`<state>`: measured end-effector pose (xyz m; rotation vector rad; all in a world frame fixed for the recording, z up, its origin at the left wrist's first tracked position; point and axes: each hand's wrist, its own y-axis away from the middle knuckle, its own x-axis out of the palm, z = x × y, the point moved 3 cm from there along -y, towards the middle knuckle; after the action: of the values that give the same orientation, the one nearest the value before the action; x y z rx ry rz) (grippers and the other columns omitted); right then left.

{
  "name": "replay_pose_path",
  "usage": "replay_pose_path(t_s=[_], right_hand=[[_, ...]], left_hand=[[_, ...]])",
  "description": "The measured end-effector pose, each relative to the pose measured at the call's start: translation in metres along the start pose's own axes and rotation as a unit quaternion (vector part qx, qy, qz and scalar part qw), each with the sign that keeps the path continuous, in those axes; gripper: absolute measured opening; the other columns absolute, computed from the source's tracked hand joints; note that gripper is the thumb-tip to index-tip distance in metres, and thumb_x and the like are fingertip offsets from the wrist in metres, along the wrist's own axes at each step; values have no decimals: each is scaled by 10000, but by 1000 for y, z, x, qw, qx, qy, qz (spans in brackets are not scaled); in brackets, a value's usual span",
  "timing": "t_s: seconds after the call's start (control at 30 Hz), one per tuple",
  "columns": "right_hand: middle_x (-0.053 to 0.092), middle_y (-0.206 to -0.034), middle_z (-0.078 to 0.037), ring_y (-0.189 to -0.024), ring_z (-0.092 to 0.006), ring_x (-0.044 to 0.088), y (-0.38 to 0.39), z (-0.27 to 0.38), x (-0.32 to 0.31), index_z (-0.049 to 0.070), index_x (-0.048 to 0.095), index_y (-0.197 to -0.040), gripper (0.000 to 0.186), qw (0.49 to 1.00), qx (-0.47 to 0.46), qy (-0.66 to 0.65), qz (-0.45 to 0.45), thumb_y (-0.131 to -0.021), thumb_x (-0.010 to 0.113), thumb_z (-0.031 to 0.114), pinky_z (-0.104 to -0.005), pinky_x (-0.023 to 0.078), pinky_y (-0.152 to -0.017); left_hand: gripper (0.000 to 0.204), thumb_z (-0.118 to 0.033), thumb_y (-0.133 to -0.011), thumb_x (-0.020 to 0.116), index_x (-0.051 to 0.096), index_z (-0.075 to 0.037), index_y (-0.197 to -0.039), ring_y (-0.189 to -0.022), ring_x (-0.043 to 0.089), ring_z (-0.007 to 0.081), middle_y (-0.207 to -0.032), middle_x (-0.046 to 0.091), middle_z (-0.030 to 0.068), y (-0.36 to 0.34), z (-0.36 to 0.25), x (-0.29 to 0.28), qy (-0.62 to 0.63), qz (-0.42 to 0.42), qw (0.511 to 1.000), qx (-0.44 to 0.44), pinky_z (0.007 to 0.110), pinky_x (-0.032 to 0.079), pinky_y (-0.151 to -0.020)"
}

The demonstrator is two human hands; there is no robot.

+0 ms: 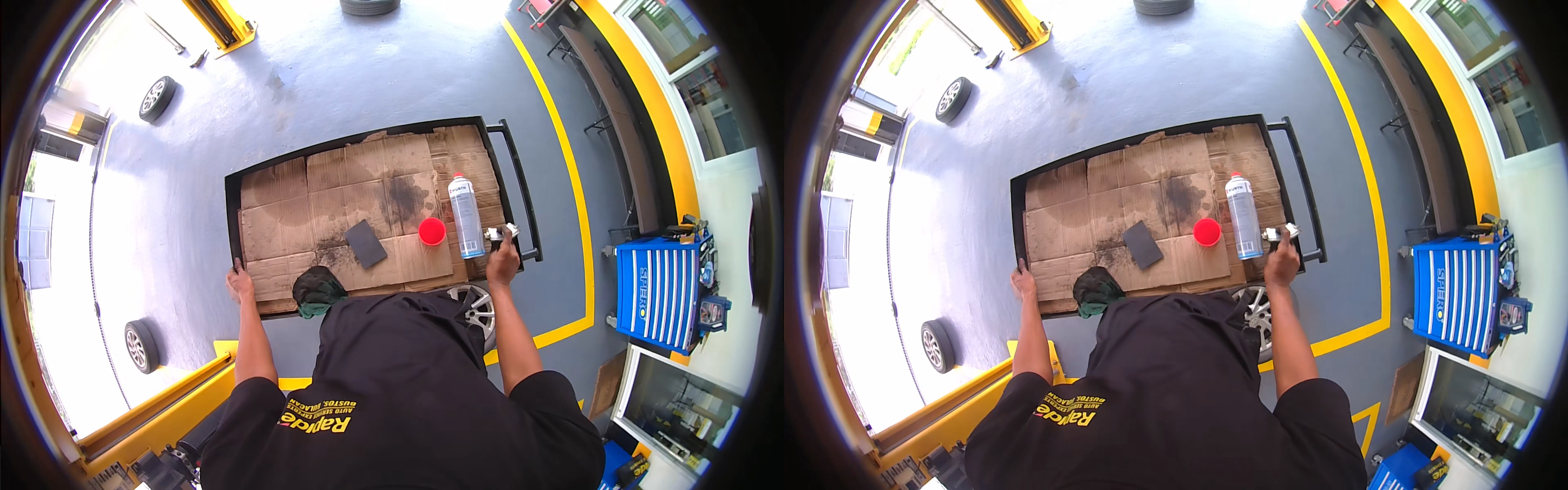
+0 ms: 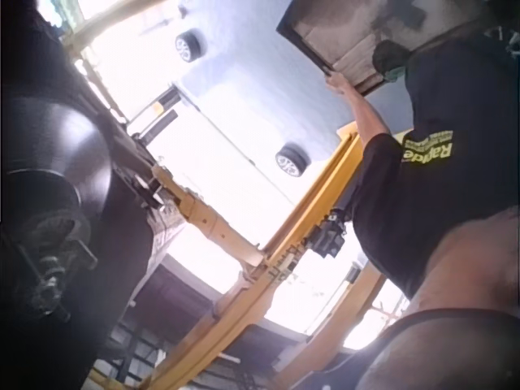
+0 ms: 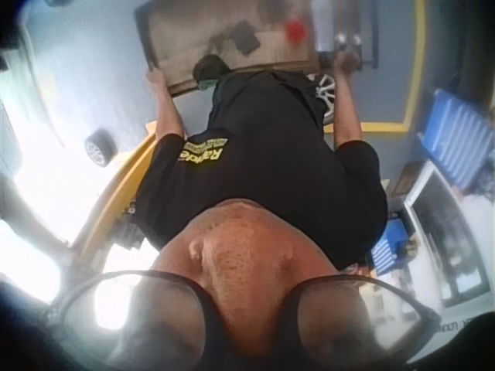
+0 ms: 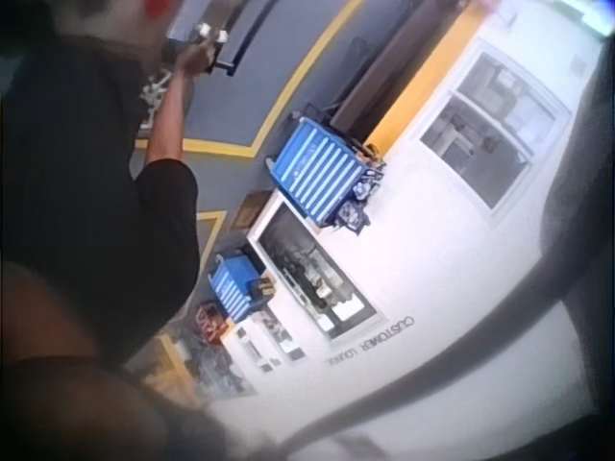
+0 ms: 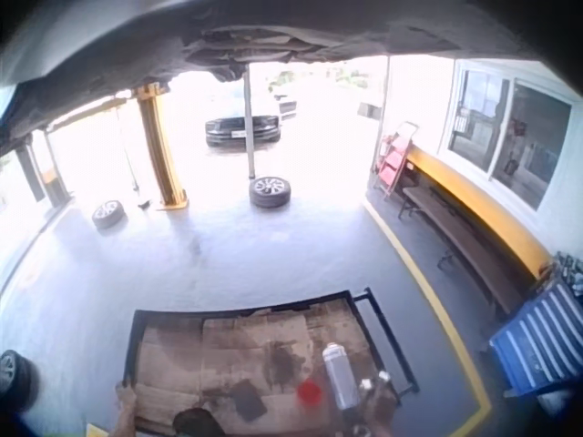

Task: The person sprays brake pads with a liquid from a can, wipes them with a cloth, and rubs the pads with sandpaper. The person then fits the brake pads into the caliper assembly on the car.

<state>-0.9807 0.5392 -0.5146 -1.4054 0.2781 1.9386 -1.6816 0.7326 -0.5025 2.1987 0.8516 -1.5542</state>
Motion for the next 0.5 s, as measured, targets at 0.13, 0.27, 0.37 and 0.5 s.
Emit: replay_pose_path(t_s=[0.13, 0.27, 0.37, 0.5], right_hand=[[723, -906, -219, -845, -437, 708, 10, -1, 0, 156, 578, -1377, 553, 999, 5, -28, -47, -862, 564, -45, -558, 546, -743], [723, -917, -197, -868, -413, 706, 26, 12, 5, 118, 607, -1346, 500, 999, 7, -39, -33, -863, 601, -14, -537, 553, -751], [684, -908, -152, -891, -391, 680, 31, 22, 0, 137, 653, -1291, 426, 994, 38, -85, -62, -878, 656, 29, -511, 552, -791], [576, -1103, -151, -1101, -362, 573, 38, 20, -7, 215, 712, -1240, 459, 991, 57, -68, -99, -807, 813, 103, -447, 518, -949]], left_hand=[[658, -656, -1003, 498, 777, -69, -1108, -1048, 686, 462, -1102, 734, 242, -18, -9, 8, -5, -2, 998, 59, 554, 527, -878], [695, -620, -1016, 504, 745, 24, -1122, -1076, 686, 452, -1094, 720, 297, -67, 12, 14, -2, 42, 997, 66, 543, 521, -912], [684, -504, -1057, 474, 583, 116, -1324, -1168, 655, 455, -1203, 668, 360, -120, -26, 16, -82, 76, 982, 150, 516, 502, -1002], [720, -428, -1032, 504, 202, -72, -1580, -1411, 360, 560, -1579, 283, 321, -53, -41, 51, -110, 90, 988, 57, 735, 333, -1088]])
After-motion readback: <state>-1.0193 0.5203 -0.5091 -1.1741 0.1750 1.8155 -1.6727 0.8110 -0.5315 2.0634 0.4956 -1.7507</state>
